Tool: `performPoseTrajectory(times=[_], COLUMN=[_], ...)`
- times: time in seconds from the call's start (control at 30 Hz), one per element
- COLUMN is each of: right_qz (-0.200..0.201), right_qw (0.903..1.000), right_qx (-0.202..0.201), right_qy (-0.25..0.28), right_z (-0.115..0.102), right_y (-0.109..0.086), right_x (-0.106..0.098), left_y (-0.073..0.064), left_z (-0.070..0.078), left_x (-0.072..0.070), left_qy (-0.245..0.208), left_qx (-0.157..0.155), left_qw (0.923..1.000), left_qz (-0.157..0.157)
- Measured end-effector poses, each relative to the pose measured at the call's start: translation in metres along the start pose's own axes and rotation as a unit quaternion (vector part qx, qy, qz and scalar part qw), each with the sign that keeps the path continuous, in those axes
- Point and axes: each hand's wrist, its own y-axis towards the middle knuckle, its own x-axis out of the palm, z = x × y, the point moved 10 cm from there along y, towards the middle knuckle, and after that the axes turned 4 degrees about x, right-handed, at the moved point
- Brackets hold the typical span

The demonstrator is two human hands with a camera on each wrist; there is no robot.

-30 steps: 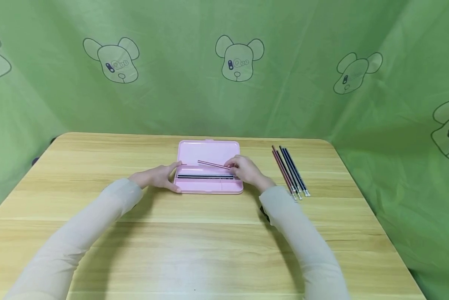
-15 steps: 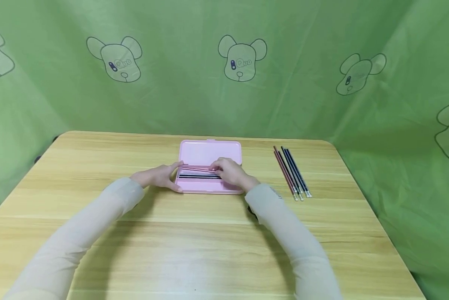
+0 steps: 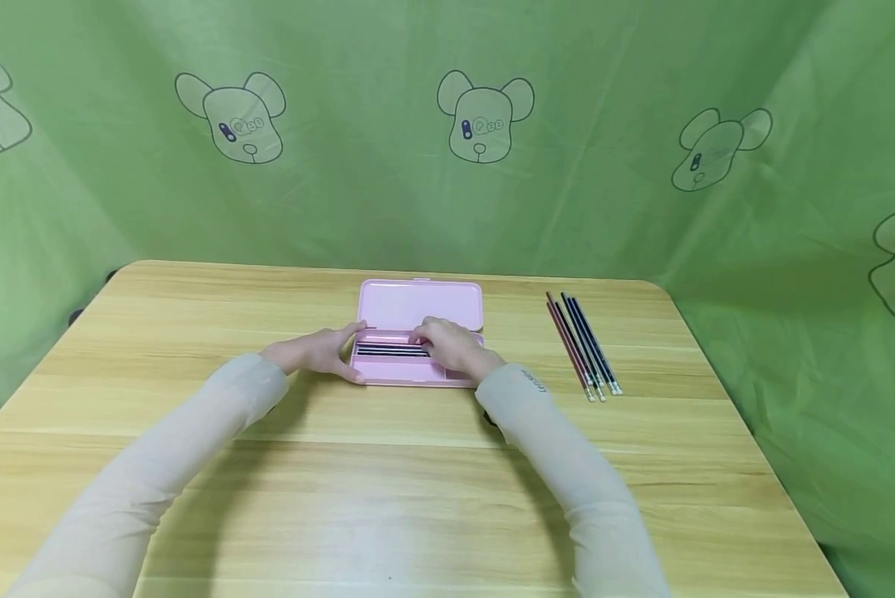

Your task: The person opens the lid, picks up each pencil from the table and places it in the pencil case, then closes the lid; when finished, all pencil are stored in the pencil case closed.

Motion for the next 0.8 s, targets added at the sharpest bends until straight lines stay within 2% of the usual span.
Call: performPoseTrajectory(times=[0.3, 0.53, 0.8], right_qz=[-0.008, 0.000, 0.023], right_qw=[0.9998, 0.9994, 0.9994], right_qx=[0.006, 0.000, -0.001], right_qy=[-0.019, -0.035, -0.025], right_z=[0.0006, 0.0011, 0.0030], right_y=[-0.0010, -0.0044, -0.0048], right_x=[0.0006, 0.0009, -0.0036], left_y=[0.0010, 0.0001, -0.0001], left_z=[-0.0005, 0.0007, 0.0003], left_x=[-0.0003, 0.0009, -0.0008], left_qy=[0.001, -0.006, -0.003], left_qx=[-0.002, -0.001, 0.001], left_qw=[1.0000, 1.0000, 1.0000], left_qz=[0.000, 0.000, 0.003])
